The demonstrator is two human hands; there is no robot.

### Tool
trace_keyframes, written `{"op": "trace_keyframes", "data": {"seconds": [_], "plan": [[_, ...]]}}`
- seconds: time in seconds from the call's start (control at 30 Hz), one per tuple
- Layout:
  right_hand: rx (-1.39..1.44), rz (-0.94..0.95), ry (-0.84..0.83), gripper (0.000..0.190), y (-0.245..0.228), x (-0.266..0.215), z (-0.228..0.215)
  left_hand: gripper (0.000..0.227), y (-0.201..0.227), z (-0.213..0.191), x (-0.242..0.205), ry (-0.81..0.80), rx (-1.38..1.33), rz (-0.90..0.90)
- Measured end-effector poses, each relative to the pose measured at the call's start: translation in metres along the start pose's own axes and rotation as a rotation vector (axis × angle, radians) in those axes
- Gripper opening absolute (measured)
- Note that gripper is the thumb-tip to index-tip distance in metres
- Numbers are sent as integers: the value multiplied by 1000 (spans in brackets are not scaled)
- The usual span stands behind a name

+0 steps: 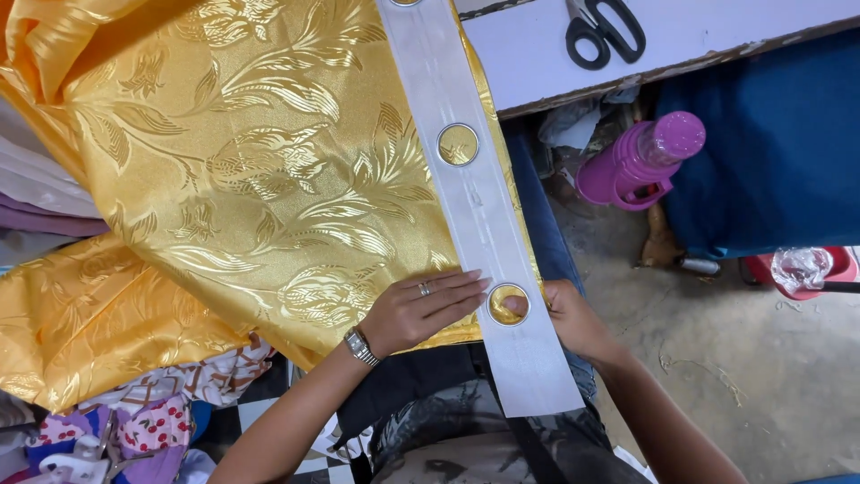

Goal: Aligning and preparing a grommet header tape onto curtain fabric at a sewing workstation.

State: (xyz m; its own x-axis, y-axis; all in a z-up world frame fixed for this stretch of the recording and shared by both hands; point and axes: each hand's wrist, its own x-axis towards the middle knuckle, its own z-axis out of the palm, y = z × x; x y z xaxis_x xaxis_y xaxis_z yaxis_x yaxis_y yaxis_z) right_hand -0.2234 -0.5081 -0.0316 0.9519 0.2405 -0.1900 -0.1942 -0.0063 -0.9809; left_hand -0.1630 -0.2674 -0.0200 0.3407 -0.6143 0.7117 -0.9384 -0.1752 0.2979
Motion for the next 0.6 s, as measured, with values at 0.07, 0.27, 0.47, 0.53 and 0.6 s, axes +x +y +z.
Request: {"op": "trace_keyframes", "data": {"seconds": [0.07,0.27,0.47,0.53,0.6], "plan": [[10,18,1,32,13,-3,0,14,1,0,0,6,-17,-3],[-133,88,-236,14,24,5,-30,13,-5,2,-9,33,-56,1],[-473,-12,-192,55,-36,78,-87,20,-5,1,-23,-74,-169,-41],[-405,-172,29,32,-60,115,-74,17,-1,-4,-13,-45,-239,-50],[-306,-161,233,30,-70,149,-55,20,4,-10,-6,-52,-420,-118]]}}
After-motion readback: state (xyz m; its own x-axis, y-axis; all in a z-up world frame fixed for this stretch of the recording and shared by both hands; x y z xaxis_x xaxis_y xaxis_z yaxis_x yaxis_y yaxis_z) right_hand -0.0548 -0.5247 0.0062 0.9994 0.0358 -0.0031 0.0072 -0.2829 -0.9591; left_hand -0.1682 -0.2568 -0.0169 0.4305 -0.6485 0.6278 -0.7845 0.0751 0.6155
